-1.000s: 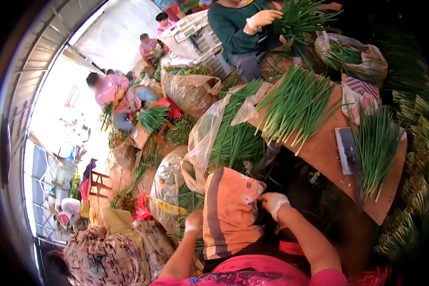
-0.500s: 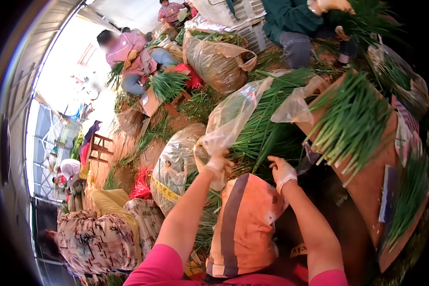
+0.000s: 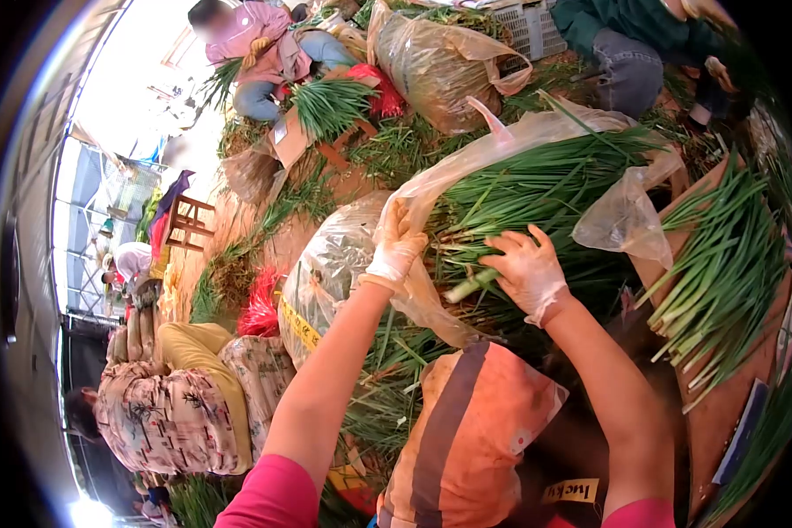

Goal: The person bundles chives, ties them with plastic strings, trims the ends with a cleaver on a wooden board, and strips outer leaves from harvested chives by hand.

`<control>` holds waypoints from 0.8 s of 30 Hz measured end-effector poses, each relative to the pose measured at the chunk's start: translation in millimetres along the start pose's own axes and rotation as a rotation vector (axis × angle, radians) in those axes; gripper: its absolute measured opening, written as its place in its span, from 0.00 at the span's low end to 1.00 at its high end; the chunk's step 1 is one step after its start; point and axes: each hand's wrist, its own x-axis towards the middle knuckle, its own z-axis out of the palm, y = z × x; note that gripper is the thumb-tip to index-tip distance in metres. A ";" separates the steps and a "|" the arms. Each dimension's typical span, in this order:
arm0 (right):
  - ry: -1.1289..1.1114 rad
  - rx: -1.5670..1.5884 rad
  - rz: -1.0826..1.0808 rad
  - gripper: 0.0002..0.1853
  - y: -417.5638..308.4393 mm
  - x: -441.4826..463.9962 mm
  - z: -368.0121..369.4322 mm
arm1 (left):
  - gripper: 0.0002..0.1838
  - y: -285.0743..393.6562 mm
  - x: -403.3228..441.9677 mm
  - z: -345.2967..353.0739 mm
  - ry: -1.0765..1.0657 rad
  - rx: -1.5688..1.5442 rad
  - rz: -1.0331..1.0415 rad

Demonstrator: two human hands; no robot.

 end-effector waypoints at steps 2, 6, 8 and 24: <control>-0.053 -0.018 -0.045 0.23 -17.9 29.9 -2.0 | 0.46 15.5 -9.6 -0.3 -0.006 -0.137 -0.047; -0.590 -0.489 -0.210 0.47 -60.2 88.3 44.4 | 0.45 12.0 -8.4 4.4 0.067 -0.015 0.001; -0.722 -0.617 -0.272 0.55 -65.5 108.8 53.4 | 0.46 21.3 -13.6 7.1 0.057 -0.228 -0.073; -1.206 -0.641 -0.079 0.47 -111.2 108.0 125.8 | 0.39 -53.9 -58.3 -39.0 0.071 -0.143 -0.123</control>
